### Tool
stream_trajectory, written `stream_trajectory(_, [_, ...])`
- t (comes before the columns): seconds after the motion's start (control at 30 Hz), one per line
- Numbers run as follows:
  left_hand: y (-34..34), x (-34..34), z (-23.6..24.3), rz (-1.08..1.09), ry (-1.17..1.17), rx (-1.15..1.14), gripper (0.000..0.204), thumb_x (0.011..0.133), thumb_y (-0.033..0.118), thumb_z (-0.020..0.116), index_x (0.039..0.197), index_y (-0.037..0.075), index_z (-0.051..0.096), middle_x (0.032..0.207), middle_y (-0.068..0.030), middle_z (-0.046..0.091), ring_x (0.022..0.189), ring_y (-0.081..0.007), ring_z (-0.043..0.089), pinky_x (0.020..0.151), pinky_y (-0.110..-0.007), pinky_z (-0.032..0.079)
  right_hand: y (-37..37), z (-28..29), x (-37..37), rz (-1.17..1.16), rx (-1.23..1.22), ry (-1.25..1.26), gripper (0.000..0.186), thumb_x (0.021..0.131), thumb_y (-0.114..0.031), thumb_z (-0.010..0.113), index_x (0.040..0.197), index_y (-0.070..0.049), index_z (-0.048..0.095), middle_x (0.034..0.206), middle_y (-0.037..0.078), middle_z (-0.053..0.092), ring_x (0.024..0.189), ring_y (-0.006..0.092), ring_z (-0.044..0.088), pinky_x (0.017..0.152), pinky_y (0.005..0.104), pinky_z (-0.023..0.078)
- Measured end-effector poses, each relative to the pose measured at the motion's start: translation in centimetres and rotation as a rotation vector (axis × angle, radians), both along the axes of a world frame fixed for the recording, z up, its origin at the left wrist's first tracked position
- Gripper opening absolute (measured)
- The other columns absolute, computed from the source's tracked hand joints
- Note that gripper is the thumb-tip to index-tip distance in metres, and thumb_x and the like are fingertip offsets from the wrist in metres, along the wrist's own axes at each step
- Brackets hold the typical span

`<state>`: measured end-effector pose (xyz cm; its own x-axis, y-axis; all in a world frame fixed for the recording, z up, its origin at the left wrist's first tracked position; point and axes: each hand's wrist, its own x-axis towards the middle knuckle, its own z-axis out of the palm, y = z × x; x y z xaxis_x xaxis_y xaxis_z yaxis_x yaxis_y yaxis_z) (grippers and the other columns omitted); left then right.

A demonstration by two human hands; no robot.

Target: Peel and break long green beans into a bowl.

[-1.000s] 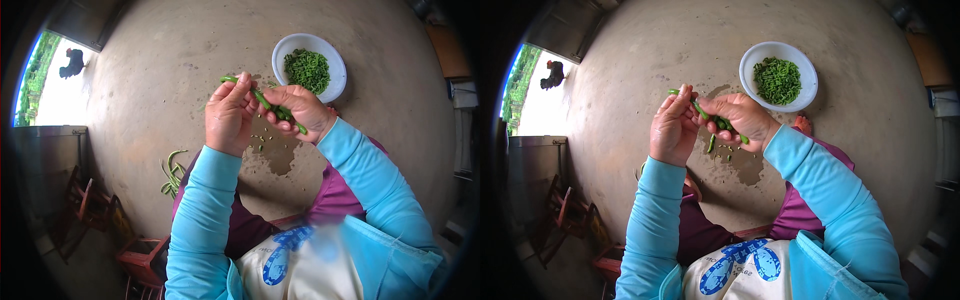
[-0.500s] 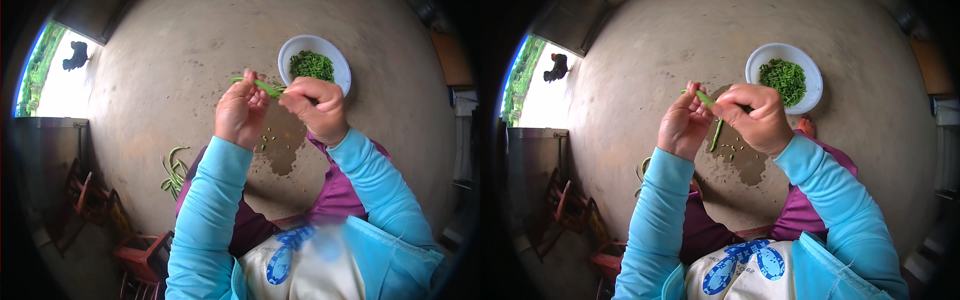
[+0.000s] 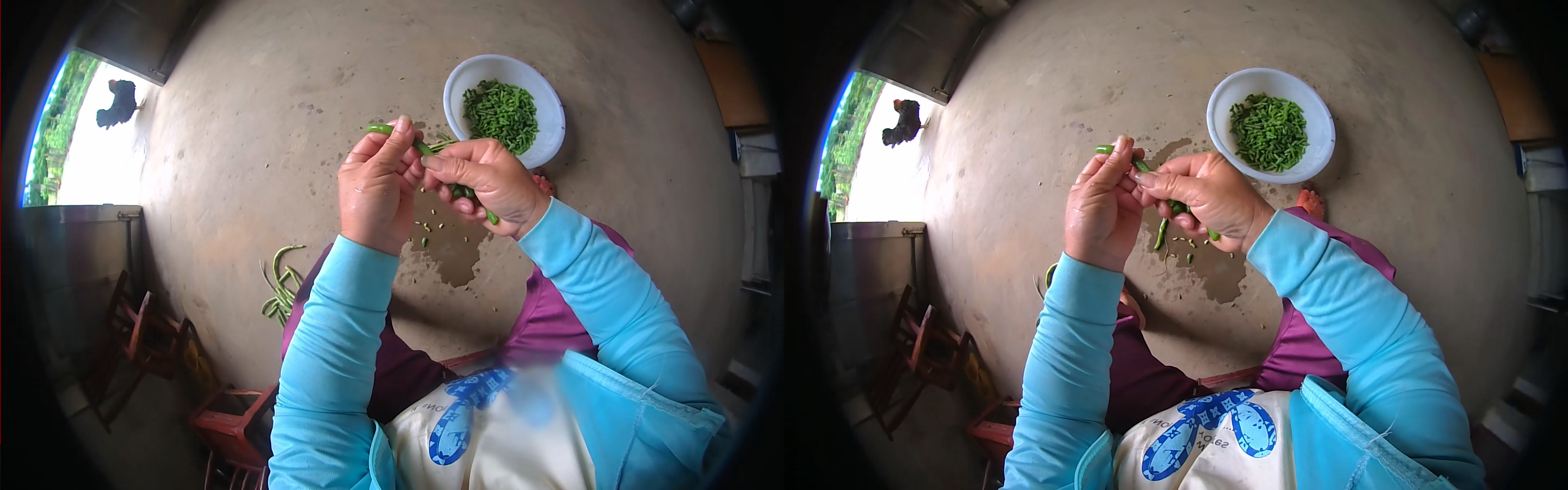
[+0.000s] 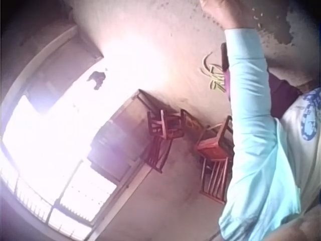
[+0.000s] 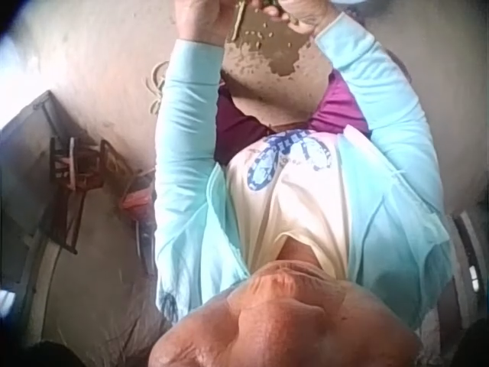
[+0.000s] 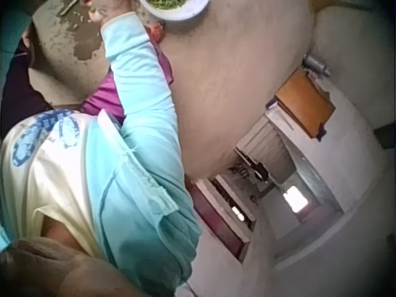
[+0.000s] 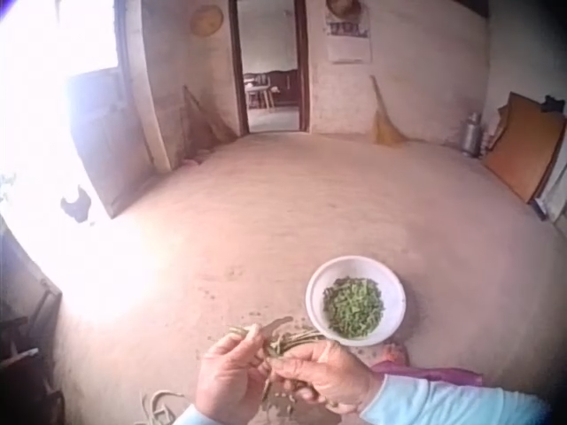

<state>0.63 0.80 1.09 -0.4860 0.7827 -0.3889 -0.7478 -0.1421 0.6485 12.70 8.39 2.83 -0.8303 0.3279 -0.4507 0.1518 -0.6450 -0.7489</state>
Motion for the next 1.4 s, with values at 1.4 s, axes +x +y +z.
stream_trajectory(1.4, [0.2,0.1,-0.3,0.093,-0.157,0.077,0.01,0.085,0.009,0.053,0.091,0.001,0.054,0.08,-0.0039,0.055,0.068,-0.0107,0.053,0.062,-0.021,0.048,1.1,-1.2,-0.2,-0.232,0.165,0.102,0.023,0.083,-0.022,0.056,0.07,-0.003,0.053,0.058,0.0,0.045,0.039,0.0026,0.037,0.032,0.0151,0.025])
